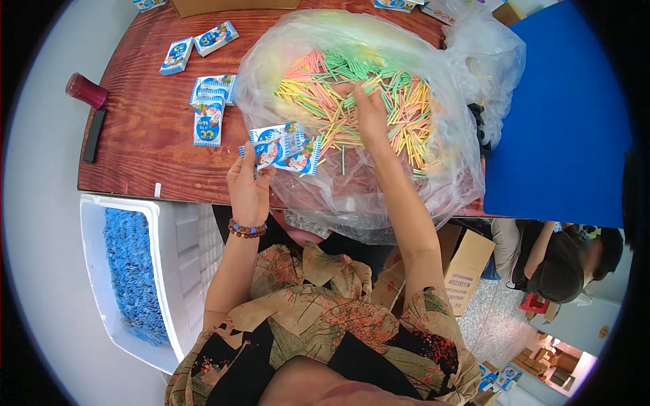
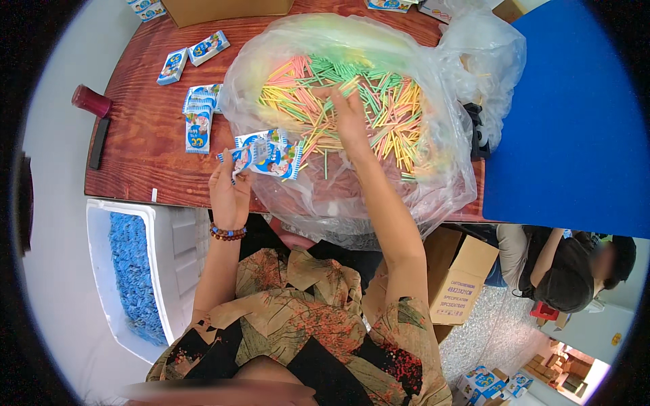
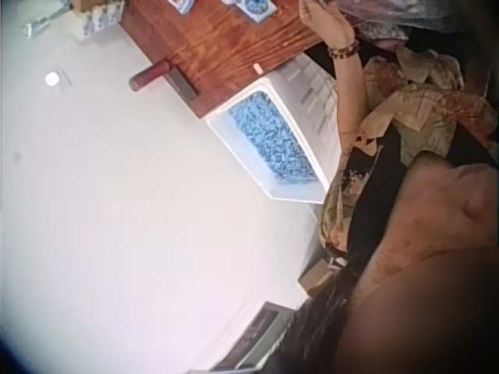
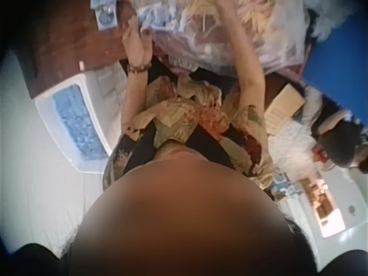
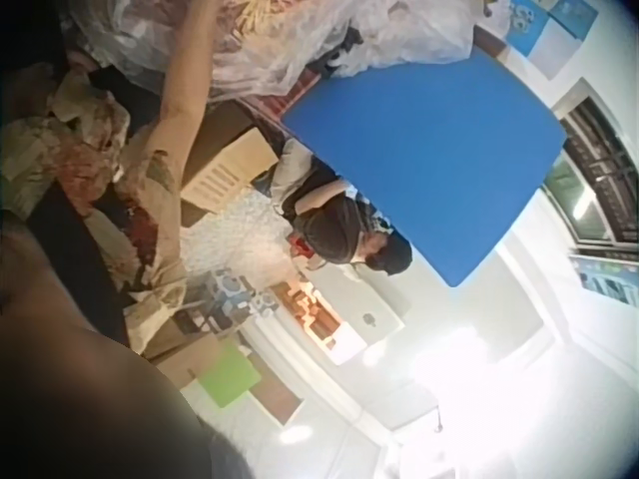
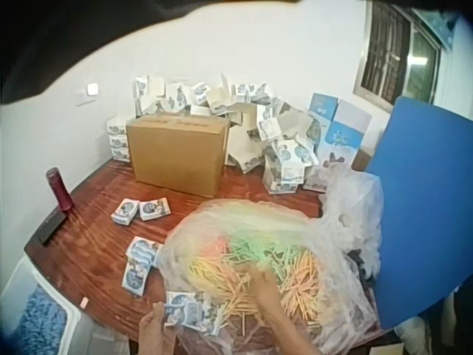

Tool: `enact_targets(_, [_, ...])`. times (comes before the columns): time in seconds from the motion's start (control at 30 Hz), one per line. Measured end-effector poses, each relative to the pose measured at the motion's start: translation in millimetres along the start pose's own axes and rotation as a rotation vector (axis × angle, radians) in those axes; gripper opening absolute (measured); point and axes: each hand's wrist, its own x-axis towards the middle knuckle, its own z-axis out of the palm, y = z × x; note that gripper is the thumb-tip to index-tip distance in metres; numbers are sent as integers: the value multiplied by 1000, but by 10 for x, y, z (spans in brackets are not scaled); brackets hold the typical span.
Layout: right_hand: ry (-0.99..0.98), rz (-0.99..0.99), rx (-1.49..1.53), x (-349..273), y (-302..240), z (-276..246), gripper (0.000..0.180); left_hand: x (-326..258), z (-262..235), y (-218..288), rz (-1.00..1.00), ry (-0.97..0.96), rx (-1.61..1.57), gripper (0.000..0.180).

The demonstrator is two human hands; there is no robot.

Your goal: Sorting and stacking small blue toy packets from a large plastic bag onto a table.

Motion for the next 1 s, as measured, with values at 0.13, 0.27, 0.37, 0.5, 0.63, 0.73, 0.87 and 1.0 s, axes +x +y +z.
enact_targets(0.13, [-40, -55, 375, -153, -370, 175, 29, 123, -2, -69, 8, -77, -121, 23])
enact_targets(0.27, [4, -267, 544, -443, -538, 418, 24, 123, 234, -174, -4, -59, -115, 24])
enact_targets(0.37, [52, -274, 683, -646, -659, 648, 22, 101, 231, -195, 23, -6, -78, 24])
enact_targets(0.5, [166, -255, 707, -795, -660, 849, 24, 38, 307, -188, 66, 34, -51, 25])
enact_targets(0.63, [257, -266, 680, -833, -664, 987, 31, -1, 371, -206, 139, 61, -32, 27])
enact_targets(0.73, [320, -234, 742, -850, -682, 1116, 34, -19, 375, -240, 184, 52, -49, 27])
enact_targets(0.87, [359, -229, 755, -874, -607, 1231, 37, -3, 375, -266, 226, 96, -48, 27])
enact_targets(1.0, [367, -232, 701, -864, -504, 1190, 36, -7, 439, -252, 179, 128, -145, 25])
